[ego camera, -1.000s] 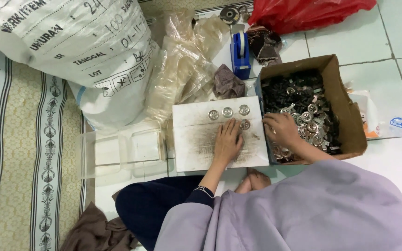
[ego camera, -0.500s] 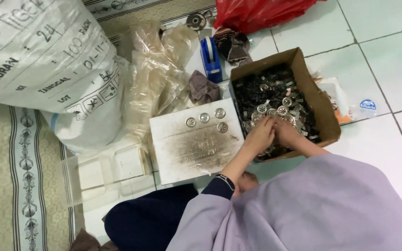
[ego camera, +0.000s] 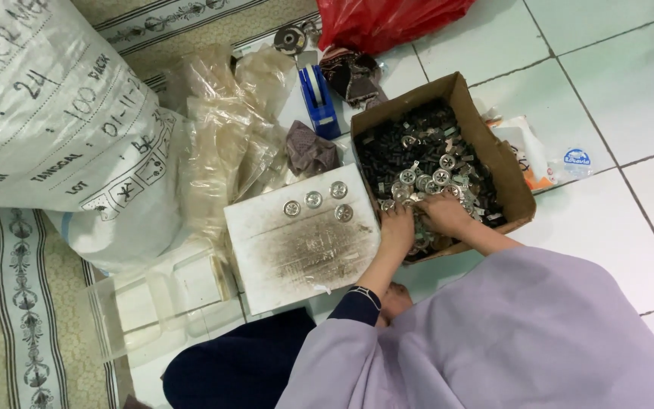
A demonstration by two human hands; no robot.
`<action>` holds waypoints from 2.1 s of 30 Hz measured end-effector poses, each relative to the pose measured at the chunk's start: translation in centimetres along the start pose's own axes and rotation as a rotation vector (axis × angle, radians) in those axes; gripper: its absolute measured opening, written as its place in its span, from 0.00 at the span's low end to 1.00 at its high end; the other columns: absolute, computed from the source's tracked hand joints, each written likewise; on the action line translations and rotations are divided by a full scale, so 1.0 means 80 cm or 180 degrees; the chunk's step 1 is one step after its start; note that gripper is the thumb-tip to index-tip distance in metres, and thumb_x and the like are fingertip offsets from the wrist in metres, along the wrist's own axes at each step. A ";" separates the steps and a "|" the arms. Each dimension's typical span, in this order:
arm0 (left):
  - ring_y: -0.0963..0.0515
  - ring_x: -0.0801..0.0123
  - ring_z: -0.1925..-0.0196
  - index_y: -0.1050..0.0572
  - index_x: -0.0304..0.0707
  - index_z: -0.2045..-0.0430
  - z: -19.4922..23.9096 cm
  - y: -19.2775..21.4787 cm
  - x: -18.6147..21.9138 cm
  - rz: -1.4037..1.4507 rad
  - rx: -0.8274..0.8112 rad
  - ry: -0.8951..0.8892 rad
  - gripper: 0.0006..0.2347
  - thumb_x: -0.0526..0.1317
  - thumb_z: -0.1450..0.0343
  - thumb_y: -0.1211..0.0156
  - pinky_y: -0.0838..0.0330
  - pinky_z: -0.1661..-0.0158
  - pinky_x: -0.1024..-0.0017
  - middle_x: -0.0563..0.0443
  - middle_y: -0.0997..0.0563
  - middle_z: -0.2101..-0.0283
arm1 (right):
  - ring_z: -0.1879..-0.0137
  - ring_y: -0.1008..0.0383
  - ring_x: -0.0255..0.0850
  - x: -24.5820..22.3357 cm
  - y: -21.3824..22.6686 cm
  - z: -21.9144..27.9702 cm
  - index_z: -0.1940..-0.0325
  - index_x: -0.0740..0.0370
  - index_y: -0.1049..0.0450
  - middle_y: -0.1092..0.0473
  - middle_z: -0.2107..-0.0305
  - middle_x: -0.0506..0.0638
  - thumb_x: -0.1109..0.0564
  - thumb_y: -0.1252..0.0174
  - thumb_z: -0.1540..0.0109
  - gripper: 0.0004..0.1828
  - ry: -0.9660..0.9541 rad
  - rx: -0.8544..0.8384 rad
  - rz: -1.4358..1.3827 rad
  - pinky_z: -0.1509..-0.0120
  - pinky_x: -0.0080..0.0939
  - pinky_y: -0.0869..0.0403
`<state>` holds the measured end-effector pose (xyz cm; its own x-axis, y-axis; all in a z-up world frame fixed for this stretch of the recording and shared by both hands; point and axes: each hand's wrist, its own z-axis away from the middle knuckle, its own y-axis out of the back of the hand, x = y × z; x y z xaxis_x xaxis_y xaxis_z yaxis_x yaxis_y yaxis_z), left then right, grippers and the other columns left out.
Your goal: Picking up small circular metal components from a cardboard box and placing them into small plastic bags.
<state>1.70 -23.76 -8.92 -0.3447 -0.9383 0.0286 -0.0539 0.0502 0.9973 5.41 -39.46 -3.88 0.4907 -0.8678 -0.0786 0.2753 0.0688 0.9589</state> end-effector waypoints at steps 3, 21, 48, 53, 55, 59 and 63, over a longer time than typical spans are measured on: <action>0.20 0.54 0.69 0.23 0.38 0.64 0.002 -0.009 0.000 0.0112 0.0590 0.0035 0.08 0.35 0.33 0.45 0.33 0.63 0.56 0.44 0.20 0.67 | 0.47 0.21 0.49 0.005 -0.023 -0.009 0.51 0.52 0.22 0.21 0.58 0.51 0.52 0.46 0.40 0.15 0.0128 0.0207 0.0172 0.37 0.56 0.29; 0.20 0.41 0.49 0.31 0.22 0.43 -0.009 0.123 -0.046 0.3793 0.0537 0.1158 0.14 0.33 0.22 0.52 0.21 0.54 0.61 0.29 0.24 0.49 | 0.57 0.22 0.43 -0.037 0.055 -0.030 0.55 0.64 0.21 0.23 0.65 0.54 0.55 0.35 0.37 0.11 -0.1672 0.0613 -0.4785 0.52 0.41 0.26; 0.23 0.50 0.44 0.19 0.40 0.61 0.138 0.114 -0.252 0.1117 0.1794 0.0315 0.11 0.43 0.33 0.37 0.29 0.49 0.58 0.40 0.21 0.51 | 0.49 0.24 0.45 -0.217 0.077 -0.113 0.50 0.51 0.23 0.25 0.59 0.48 0.45 0.42 0.37 0.15 0.1281 0.1676 -0.0005 0.46 0.51 0.33; 0.23 0.51 0.43 0.18 0.45 0.60 0.138 0.104 -0.253 0.1097 0.1818 0.0447 0.10 0.43 0.32 0.39 0.30 0.49 0.58 0.40 0.21 0.50 | 0.46 0.25 0.44 -0.207 0.063 -0.099 0.53 0.50 0.21 0.24 0.56 0.47 0.44 0.41 0.38 0.14 0.1768 0.2093 0.0077 0.40 0.51 0.34; 0.22 0.51 0.43 0.18 0.45 0.61 0.139 0.102 -0.253 0.1121 0.1839 0.0417 0.10 0.43 0.32 0.40 0.30 0.49 0.59 0.40 0.20 0.51 | 0.43 0.26 0.43 -0.206 0.063 -0.093 0.50 0.51 0.22 0.24 0.53 0.47 0.45 0.41 0.39 0.16 0.1839 0.2083 0.0104 0.37 0.53 0.35; 0.21 0.57 0.44 0.18 0.45 0.57 0.142 0.098 -0.253 0.1195 0.1638 0.0430 0.11 0.43 0.30 0.43 0.31 0.46 0.59 0.43 0.19 0.51 | 0.40 0.28 0.44 -0.203 0.058 -0.089 0.44 0.51 0.24 0.25 0.49 0.48 0.45 0.44 0.37 0.19 0.1891 0.2118 0.0138 0.32 0.55 0.37; 0.21 0.59 0.44 0.18 0.45 0.57 0.142 0.095 -0.253 0.1138 0.1635 0.0432 0.11 0.42 0.30 0.43 0.31 0.46 0.60 0.45 0.18 0.51 | 0.39 0.27 0.45 -0.202 0.060 -0.090 0.43 0.53 0.25 0.25 0.48 0.50 0.46 0.44 0.36 0.20 0.1964 0.2135 0.0116 0.29 0.56 0.37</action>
<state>-2.40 -0.52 -2.66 -0.3048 -0.8665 0.3953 -0.4116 0.4941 0.7658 4.76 -21.59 0.02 0.8980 -0.4400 0.0081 -0.1929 -0.3771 0.9058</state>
